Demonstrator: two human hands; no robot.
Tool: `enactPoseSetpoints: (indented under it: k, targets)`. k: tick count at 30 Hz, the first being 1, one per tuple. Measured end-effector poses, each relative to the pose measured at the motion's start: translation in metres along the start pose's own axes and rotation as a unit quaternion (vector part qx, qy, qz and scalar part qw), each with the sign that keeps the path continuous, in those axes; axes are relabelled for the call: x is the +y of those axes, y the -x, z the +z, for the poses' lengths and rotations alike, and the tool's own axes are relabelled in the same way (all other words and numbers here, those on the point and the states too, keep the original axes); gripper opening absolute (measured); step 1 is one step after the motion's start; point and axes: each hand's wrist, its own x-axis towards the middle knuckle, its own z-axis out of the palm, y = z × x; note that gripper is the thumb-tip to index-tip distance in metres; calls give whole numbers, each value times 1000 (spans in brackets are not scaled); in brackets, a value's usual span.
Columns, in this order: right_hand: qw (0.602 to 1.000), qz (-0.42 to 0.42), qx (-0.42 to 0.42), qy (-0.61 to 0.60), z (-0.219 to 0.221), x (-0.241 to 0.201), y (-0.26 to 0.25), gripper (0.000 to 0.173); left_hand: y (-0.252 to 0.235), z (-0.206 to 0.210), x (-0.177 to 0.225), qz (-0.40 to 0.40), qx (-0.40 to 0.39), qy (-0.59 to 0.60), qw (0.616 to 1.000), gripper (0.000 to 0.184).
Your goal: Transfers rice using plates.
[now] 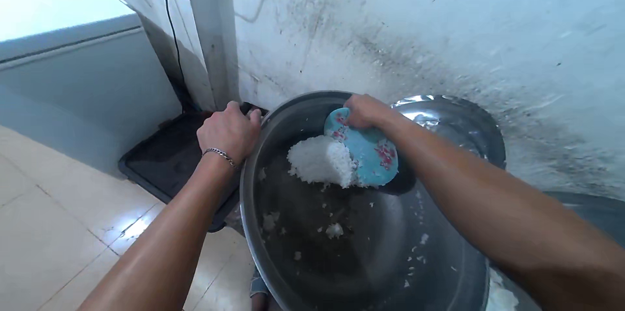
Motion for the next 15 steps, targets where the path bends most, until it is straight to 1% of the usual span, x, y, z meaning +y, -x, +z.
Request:
enactPoseSetpoints:
  k: [2,4,6,8,9,11,12,15]
  targets:
    - [996,64,19,-60,6,14,13,29,0,1,-1,5,6,11,1000,59]
    - [974,135,33,-177,27,48,35,32,1,0,-3,13,8,20,1000,59]
    - [925,199,17,-322,54,69,77,33,3,-1,-2,16,5,24,1000,59]
    - [880,199,20,-431,71,74,116,30,2,-2,-1,16,4,27,999,60]
    - [862,195,26,-467,75,75,133,27,1,-2,-2,17,2,27,999,60]
    - [838,217,38,-499,78,86,157,26,2,-2,-4,19,-4,24,1000,60]
    - [836,234,42,-495,79,95,161,27,2,-2,-4,18,-5,23,1000,60]
    - [857,261,36,-443,89,114,151,26,1,-1,-3,16,-2,26,1000,60]
